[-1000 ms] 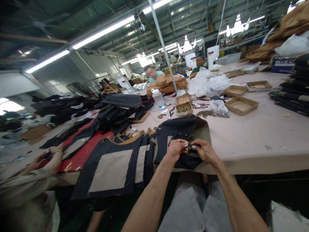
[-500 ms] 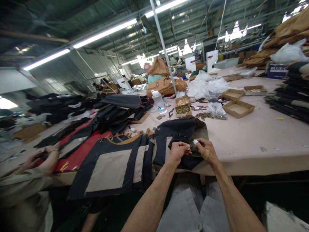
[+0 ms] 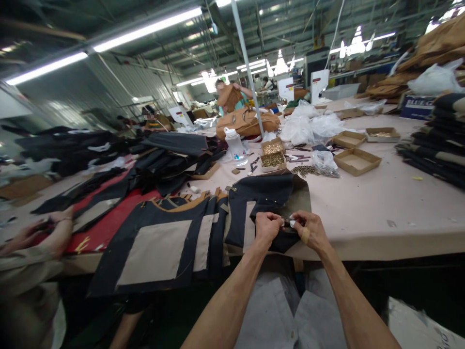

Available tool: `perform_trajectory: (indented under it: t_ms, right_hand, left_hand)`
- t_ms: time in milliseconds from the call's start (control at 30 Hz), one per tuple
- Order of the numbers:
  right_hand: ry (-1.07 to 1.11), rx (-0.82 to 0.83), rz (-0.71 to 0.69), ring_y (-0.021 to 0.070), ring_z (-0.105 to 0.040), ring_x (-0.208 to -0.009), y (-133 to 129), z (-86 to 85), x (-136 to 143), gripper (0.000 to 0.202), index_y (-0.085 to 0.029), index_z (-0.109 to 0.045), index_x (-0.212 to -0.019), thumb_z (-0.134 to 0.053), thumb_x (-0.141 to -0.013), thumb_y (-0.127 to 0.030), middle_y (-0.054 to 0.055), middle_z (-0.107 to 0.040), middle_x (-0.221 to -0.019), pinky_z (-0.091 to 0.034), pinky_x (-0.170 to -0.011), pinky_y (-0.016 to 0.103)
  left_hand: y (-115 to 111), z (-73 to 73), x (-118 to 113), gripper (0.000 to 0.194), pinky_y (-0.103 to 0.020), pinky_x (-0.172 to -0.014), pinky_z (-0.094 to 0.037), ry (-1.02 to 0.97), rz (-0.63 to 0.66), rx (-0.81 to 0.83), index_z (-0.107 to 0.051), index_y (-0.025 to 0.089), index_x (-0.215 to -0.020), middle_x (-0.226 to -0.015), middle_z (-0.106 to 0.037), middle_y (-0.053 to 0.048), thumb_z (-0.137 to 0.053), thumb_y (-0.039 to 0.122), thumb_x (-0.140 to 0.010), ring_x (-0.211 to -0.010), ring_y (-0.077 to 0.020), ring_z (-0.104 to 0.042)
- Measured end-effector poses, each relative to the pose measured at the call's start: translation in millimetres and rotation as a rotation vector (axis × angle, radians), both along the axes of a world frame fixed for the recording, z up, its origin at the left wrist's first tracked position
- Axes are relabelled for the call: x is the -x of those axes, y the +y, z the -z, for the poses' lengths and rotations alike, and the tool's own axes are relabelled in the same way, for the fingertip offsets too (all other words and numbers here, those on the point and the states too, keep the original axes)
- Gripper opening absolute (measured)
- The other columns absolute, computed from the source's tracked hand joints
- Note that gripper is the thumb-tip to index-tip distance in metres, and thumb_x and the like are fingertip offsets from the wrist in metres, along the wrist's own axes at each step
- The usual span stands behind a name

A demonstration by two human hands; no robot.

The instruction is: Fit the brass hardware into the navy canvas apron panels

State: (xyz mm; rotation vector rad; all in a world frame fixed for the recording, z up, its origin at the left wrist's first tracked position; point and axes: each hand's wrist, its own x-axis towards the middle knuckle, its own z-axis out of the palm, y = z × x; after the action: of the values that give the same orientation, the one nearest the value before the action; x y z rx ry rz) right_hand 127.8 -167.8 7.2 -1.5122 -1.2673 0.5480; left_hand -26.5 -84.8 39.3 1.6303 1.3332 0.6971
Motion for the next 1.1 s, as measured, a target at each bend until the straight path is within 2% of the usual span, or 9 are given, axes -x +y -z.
perform_trajectory:
  t_ms: [133, 200, 333, 533, 767, 967, 1100]
  right_hand:
    - [0.024, 0.001, 0.004, 0.0173, -0.059, -0.062, -2, 4.6, -2, 0.023, -0.017, -0.074, -0.095, -0.064, -0.079, -0.03, 0.002, -0.065, -0.07, -0.044, -0.058, 0.027]
    - [0.056, 0.001, -0.013, 0.0178, -0.06, -0.064, -2, 8.4, -4, 0.025, -0.017, -0.074, -0.098, -0.065, -0.08, -0.032, 0.002, -0.067, -0.072, -0.045, -0.059, 0.027]
    - [0.107, 0.0, -0.052, 0.0191, -0.061, -0.069, -2, 20.2, -8, 0.029, -0.018, -0.075, -0.102, -0.066, -0.081, -0.036, 0.004, -0.069, -0.078, -0.047, -0.062, 0.028]
    - [0.221, 0.002, -0.068, 0.0197, -0.061, -0.072, -3, 30.7, -11, 0.032, -0.017, -0.075, -0.104, -0.071, -0.08, -0.039, 0.004, -0.07, -0.084, -0.048, -0.065, 0.029]
    - [0.278, -0.003, -0.051, 0.0183, -0.059, -0.071, -6, 24.3, -7, 0.028, -0.017, -0.076, -0.102, -0.072, -0.078, -0.032, 0.003, -0.068, -0.08, -0.045, -0.064, 0.028]
    - [0.33, -0.017, -0.035, 0.0173, -0.057, -0.068, -8, 19.4, -4, 0.026, -0.017, -0.076, -0.096, -0.074, -0.075, -0.033, 0.002, -0.067, -0.077, -0.042, -0.061, 0.027]
    - [0.329, 0.006, -0.029, 0.0161, -0.055, -0.065, -6, 12.7, -3, 0.028, -0.016, -0.074, -0.099, -0.072, -0.075, -0.03, 0.0, -0.063, -0.071, -0.041, -0.059, 0.027]
  left_hand:
    - [-7, -5.2, 9, 0.013, -0.025, -0.07, -0.054, -0.019, 0.199, -0.229, -0.08, 0.017, -0.083, -0.079, -0.077, -0.006, -0.072, 0.023, -0.075, -0.073, -0.0171, -0.071]
    - [-6, -5.9, 12, 0.013, -0.025, -0.071, -0.053, -0.041, 0.233, -0.237, -0.08, 0.017, -0.084, -0.082, -0.077, -0.005, -0.072, 0.023, -0.075, -0.075, -0.0163, -0.07]
    - [2, -4.1, 8, 0.01, -0.023, -0.061, -0.048, 0.015, 0.182, -0.151, -0.079, 0.016, -0.078, -0.073, -0.075, -0.004, -0.071, 0.017, -0.071, -0.066, -0.0146, -0.067]
    - [3, -3.5, 3, 0.006, -0.023, -0.059, -0.044, 0.036, 0.126, -0.172, -0.075, 0.017, -0.073, -0.069, -0.071, -0.001, -0.072, 0.022, -0.072, -0.064, -0.0135, -0.064]
    - [2, -5.4, 5, 0.006, -0.023, -0.056, -0.042, 0.055, 0.126, -0.112, -0.075, 0.016, -0.069, -0.067, -0.071, -0.003, -0.071, 0.016, -0.066, -0.061, -0.014, -0.063]
    - [2, -6.6, 3, 0.008, -0.023, -0.056, -0.042, 0.038, 0.108, -0.081, -0.076, 0.014, -0.069, -0.066, -0.072, -0.005, -0.069, 0.015, -0.065, -0.061, -0.0148, -0.064]
    - [1, -9.1, 5, 0.006, -0.022, -0.055, -0.041, 0.037, 0.146, -0.118, -0.073, 0.014, -0.067, -0.065, -0.07, -0.004, -0.068, 0.014, -0.065, -0.06, -0.0137, -0.062]
